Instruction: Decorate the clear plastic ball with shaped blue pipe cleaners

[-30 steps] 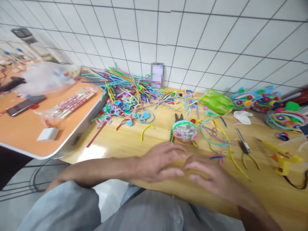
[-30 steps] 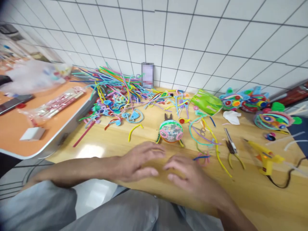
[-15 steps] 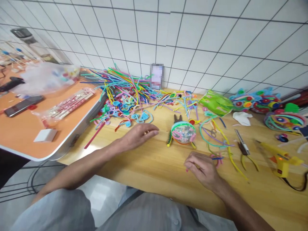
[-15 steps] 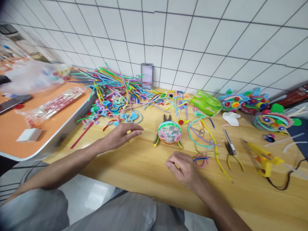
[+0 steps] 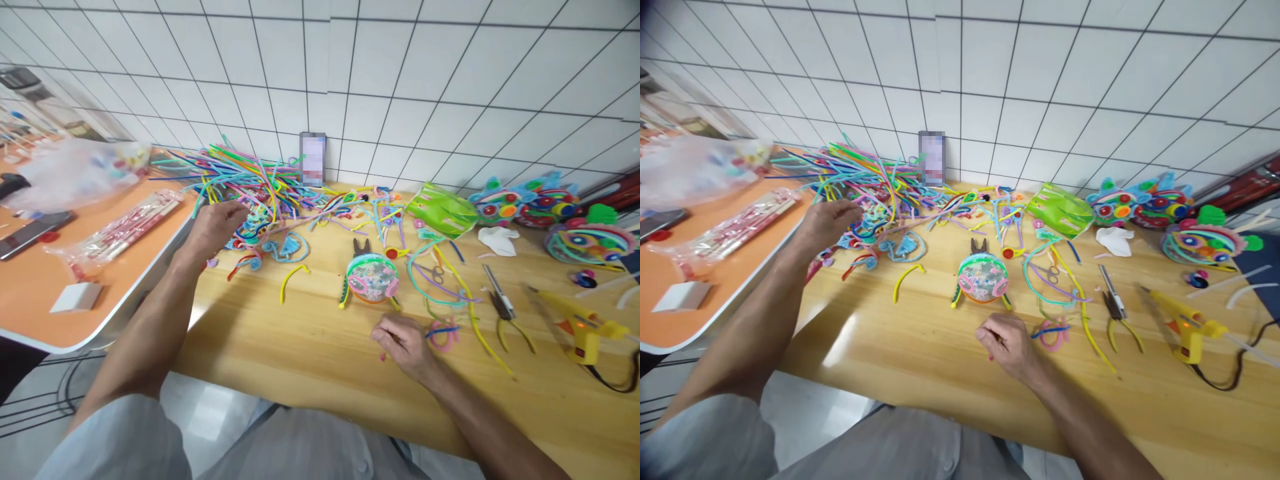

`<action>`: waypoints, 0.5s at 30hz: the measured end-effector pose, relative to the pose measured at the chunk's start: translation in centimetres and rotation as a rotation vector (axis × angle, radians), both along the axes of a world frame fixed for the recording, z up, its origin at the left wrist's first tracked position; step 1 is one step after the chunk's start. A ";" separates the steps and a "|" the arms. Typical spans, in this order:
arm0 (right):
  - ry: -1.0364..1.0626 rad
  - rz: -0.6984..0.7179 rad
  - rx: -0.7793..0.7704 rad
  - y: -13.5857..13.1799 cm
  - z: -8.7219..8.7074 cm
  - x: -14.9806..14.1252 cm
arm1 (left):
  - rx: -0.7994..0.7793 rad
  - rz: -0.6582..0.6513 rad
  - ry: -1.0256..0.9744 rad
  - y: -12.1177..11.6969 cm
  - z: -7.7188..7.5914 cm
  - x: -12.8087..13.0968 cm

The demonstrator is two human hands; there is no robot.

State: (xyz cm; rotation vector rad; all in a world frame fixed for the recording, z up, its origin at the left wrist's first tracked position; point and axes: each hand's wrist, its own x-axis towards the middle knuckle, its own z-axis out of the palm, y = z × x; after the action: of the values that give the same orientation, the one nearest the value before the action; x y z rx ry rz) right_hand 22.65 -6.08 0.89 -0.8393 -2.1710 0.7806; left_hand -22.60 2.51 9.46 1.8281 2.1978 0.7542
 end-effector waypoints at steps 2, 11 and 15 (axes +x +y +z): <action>0.003 0.014 -0.016 0.0 -0.1 -0.1 | 0.006 -0.001 -0.018 0.3 0.3 0.6; 0.009 -0.002 0.039 0.5 -0.1 0.2 | 0.031 -0.108 -0.096 1.7 -0.9 3.5; -0.008 -0.005 0.045 0.6 -0.1 0.2 | 0.104 -0.129 0.028 4.0 -1.4 4.1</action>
State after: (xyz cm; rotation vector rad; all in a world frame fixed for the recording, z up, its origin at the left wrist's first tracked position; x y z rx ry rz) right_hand 22.81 -5.44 0.83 -0.8257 -2.1842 0.7242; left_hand -18.50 6.53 8.08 2.0192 2.0683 0.8358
